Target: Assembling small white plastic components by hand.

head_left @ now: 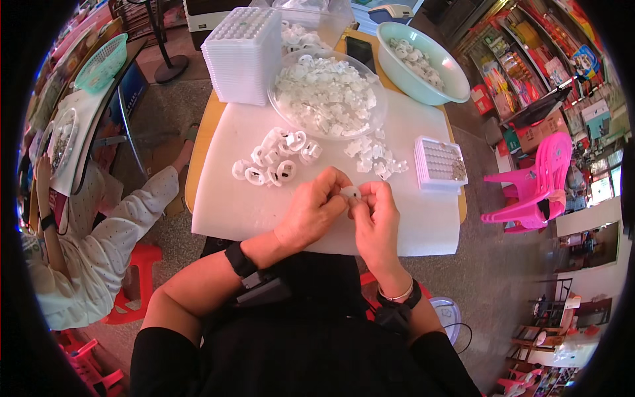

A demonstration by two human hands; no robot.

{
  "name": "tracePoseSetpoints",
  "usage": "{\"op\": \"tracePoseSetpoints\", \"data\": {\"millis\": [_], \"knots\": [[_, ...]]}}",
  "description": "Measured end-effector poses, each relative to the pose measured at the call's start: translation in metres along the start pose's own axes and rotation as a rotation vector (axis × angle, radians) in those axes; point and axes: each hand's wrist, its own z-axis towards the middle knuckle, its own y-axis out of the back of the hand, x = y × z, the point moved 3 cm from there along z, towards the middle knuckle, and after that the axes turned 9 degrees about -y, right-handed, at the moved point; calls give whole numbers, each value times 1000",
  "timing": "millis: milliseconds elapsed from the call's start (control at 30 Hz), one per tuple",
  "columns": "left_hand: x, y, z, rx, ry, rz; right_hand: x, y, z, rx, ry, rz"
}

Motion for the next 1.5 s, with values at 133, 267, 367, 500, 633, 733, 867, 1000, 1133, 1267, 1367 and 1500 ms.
{"op": "tracePoseSetpoints", "data": {"millis": [133,267,367,500,633,733,867,1000,1133,1267,1367,1500], "knots": [[-1,2,1,26,1,-18,8,8,0,72,-55,-28],[-13,2,-7,101,154,-124,19,24,5,217,-161,30],[-22,0,-7,107,90,-134,22,46,25,323,-217,-20],[-15,2,-9,62,47,-141,42,82,110,148,-257,80],[-18,1,-6,91,12,-93,67,106,180,-80,-42,270],[-14,1,-4,105,56,-127,61,74,174,60,-42,112],[-13,3,-8,129,46,-156,47,-6,109,445,156,-312],[-11,3,-8,143,31,-112,60,-33,82,363,479,-439],[-16,1,-7,129,20,-114,61,-30,86,412,492,-493],[-13,0,-8,122,44,-158,48,-14,83,366,400,-344],[-7,3,-9,28,85,-300,32,8,69,315,97,42],[-7,5,-3,-97,78,-479,9,18,40,269,-155,508]]}}
